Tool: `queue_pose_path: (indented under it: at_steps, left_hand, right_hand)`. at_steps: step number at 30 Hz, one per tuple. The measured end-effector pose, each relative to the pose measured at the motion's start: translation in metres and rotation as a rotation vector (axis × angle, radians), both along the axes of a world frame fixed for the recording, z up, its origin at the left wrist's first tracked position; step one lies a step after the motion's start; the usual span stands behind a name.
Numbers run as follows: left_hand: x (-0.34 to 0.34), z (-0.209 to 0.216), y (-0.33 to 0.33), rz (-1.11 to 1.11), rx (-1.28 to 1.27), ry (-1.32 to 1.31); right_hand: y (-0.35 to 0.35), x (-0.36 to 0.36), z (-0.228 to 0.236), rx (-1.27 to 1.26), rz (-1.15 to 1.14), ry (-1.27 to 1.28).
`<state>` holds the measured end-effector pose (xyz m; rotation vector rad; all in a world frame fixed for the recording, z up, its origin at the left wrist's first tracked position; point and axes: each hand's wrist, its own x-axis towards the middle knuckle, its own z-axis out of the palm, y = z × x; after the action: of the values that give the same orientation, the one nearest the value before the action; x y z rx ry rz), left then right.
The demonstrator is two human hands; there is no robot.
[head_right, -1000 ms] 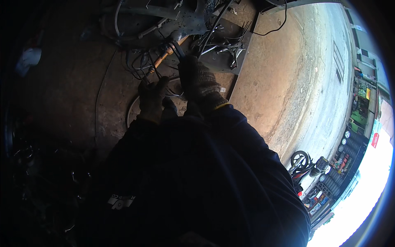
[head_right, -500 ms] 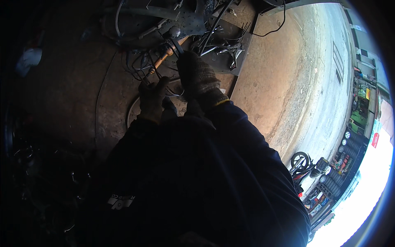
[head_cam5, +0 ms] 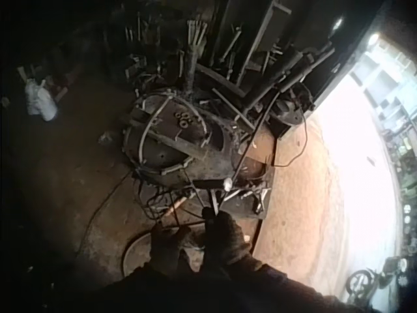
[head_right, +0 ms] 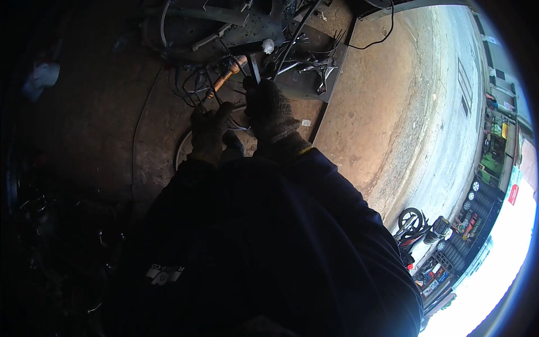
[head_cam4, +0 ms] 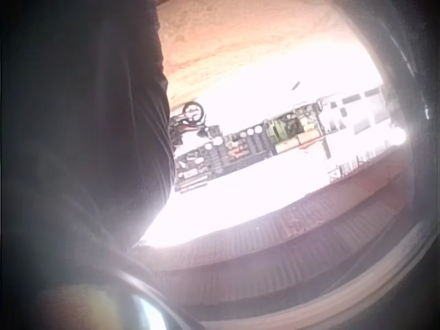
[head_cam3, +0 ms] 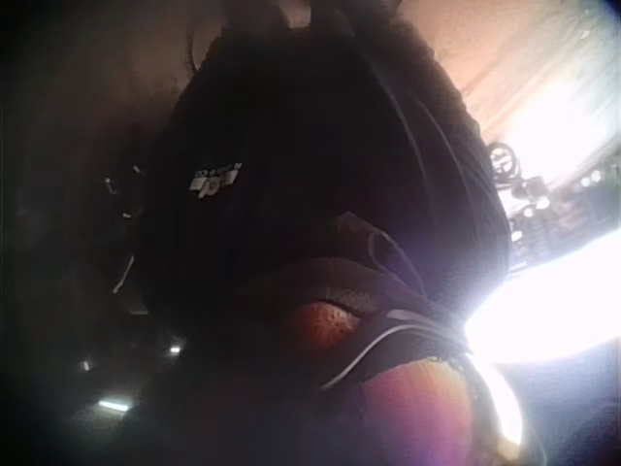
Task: The person welds metal wire pieces together using a welding electrode holder, then strikes the welded joints with a chipping hammer to remove slag.
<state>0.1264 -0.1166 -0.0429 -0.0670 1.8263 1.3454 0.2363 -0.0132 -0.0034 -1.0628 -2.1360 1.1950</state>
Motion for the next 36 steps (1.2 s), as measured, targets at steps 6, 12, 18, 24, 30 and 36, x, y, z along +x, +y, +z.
queue_pose_path:
  at_steps: [6, 12, 18, 24, 30, 36]
  left_hand:
    - [0.001, -0.004, 0.002, -0.005, -0.007, 0.003]
    - [0.001, 0.006, 0.001, -0.003, 0.019, -0.017]
    - [0.001, -0.017, -0.006, 0.004, 0.075, -0.071]
    - [-0.001, -0.003, -0.002, -0.073, -0.023, -0.041]
    - [-0.001, -0.024, -0.004, -0.004, 0.025, -0.008]
    - [0.005, -0.037, -0.006, 0.068, 0.14, -0.074]
  right_hand:
    - [0.0, 0.002, -0.034, -0.007, -0.085, 0.127]
    - [-0.009, -0.002, -0.009, -0.467, -0.15, 0.363]
    - [-0.001, 0.001, -0.022, -0.555, -0.094, 0.403]
    - [0.007, 0.011, -0.047, 0.407, 0.056, 0.16]
    - [0.002, 0.006, -0.005, -0.002, -0.115, 0.093]
    - [0.014, 0.01, -0.019, 0.151, 0.016, -0.134]
